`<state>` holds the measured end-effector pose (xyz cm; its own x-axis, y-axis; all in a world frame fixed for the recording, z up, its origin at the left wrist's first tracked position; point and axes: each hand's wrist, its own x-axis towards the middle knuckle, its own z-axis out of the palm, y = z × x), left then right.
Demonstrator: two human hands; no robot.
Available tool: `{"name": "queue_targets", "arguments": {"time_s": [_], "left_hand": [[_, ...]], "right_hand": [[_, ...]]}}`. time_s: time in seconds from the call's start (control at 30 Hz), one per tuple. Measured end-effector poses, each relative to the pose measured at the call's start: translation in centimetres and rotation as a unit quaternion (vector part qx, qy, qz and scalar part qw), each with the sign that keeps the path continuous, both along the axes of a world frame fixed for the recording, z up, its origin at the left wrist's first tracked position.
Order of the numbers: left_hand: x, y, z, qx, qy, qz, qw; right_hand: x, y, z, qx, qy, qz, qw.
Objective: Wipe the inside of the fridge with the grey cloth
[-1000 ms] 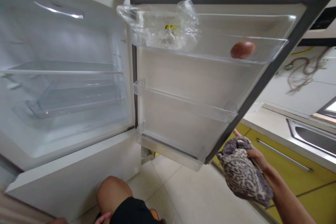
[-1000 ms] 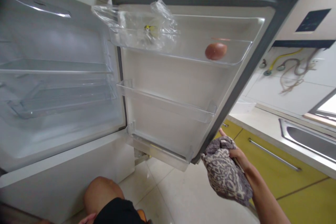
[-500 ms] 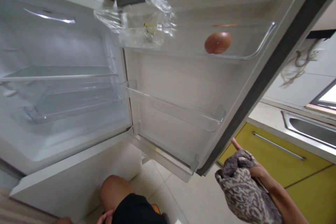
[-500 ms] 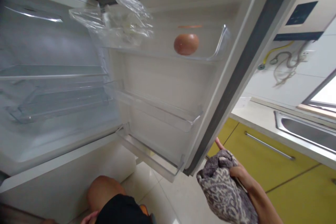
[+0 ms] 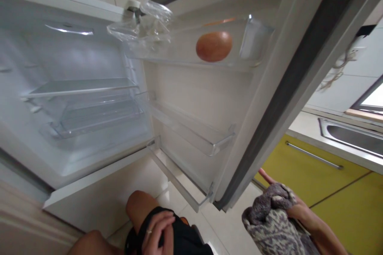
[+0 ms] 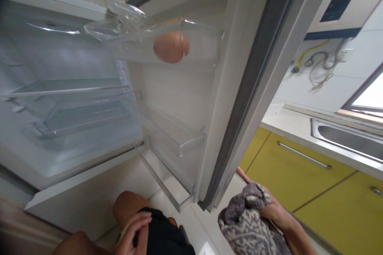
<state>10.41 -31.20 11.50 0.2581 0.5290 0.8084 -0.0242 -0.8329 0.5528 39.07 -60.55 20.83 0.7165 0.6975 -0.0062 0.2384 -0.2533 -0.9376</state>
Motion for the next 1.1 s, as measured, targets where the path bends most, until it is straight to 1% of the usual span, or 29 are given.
{"name": "queue_targets", "arguments": {"time_s": [0.03, 0.07, 0.1, 0.13, 0.17, 0.2, 0.27, 0.33, 0.4, 0.43, 0.53, 0.57, 0.63, 0.7, 0.8, 0.87, 0.97, 1.03, 1.1], "left_hand": [[0.9, -1.8, 2.7, 0.055, -0.030, -0.042, 0.997], [1.9, -3.6, 5.1, 0.108, -0.063, -0.083, 0.989], [2.9, -5.4, 7.1, 0.144, -0.063, -0.123, 0.980], [4.1, -6.9, 8.7, 0.192, -0.129, -0.130, 0.964], [5.2, -8.2, 9.7, 0.202, -0.125, -0.130, 0.963], [6.2, -9.3, 10.3, 0.223, -0.102, -0.144, 0.959], [7.8, -10.6, 10.5, 0.280, -0.052, -0.179, 0.942], [8.7, -11.1, 10.0, 0.340, -0.004, -0.208, 0.917], [9.0, -11.2, 9.8, 0.377, 0.019, -0.214, 0.901], [9.0, -11.2, 9.8, 0.384, 0.022, -0.210, 0.899], [9.1, -11.8, 10.6, 0.408, 0.028, -0.207, 0.889], [9.1, -12.1, 11.0, 0.411, 0.026, -0.199, 0.889], [9.4, -12.6, 11.7, 0.409, 0.013, -0.162, 0.898], [9.7, -13.0, 12.4, 0.415, 0.020, -0.121, 0.901], [9.7, -12.8, 12.7, 0.451, 0.081, -0.068, 0.886], [9.6, -12.5, 12.1, 0.459, 0.101, -0.028, 0.882], [9.0, -12.5, 10.3, 0.441, 0.105, 0.018, 0.891], [8.4, -12.5, 9.2, 0.430, 0.114, 0.044, 0.894], [7.7, -12.1, 8.5, 0.416, 0.111, 0.077, 0.899]], "right_hand": [[-0.4, 0.0, 0.0, -0.009, 0.006, 0.006, 1.000], [-0.7, 0.1, 0.0, -0.014, 0.010, 0.015, 1.000], [-1.1, 0.1, 0.0, -0.012, 0.008, 0.027, 1.000], [-1.4, 0.2, 0.0, -0.009, 0.006, 0.040, 0.999], [-1.7, 0.2, -0.1, -0.006, 0.005, 0.050, 0.999], [-2.0, 0.3, -0.1, -0.005, 0.007, 0.058, 0.998], [-2.5, 0.2, -0.4, -0.010, 0.016, 0.069, 0.997], [-2.8, 0.0, -0.8, -0.018, 0.022, 0.065, 0.998], [-2.9, -0.4, -1.5, -0.015, 0.019, 0.032, 0.999], [-2.9, -0.7, -1.9, -0.011, 0.018, 0.008, 1.000], [-2.7, -1.4, -3.0, 0.020, 0.028, -0.059, 0.998], [-2.5, -1.5, -3.2, 0.035, 0.037, -0.069, 0.996], [-2.3, -1.6, -3.3, 0.064, 0.061, -0.073, 0.993], [-2.0, -1.3, -3.2, 0.071, 0.067, -0.072, 0.993], [-1.8, -0.7, -2.5, 0.058, 0.010, -0.087, 0.994], [-1.9, -0.3, -2.0, 0.058, -0.026, -0.096, 0.993], [-2.2, 0.0, -1.7, 0.058, -0.031, -0.091, 0.994], [-2.1, 0.0, -2.0, 0.056, -0.035, -0.083, 0.994], [-1.9, 0.0, -2.5, 0.051, -0.042, -0.072, 0.995]]}}
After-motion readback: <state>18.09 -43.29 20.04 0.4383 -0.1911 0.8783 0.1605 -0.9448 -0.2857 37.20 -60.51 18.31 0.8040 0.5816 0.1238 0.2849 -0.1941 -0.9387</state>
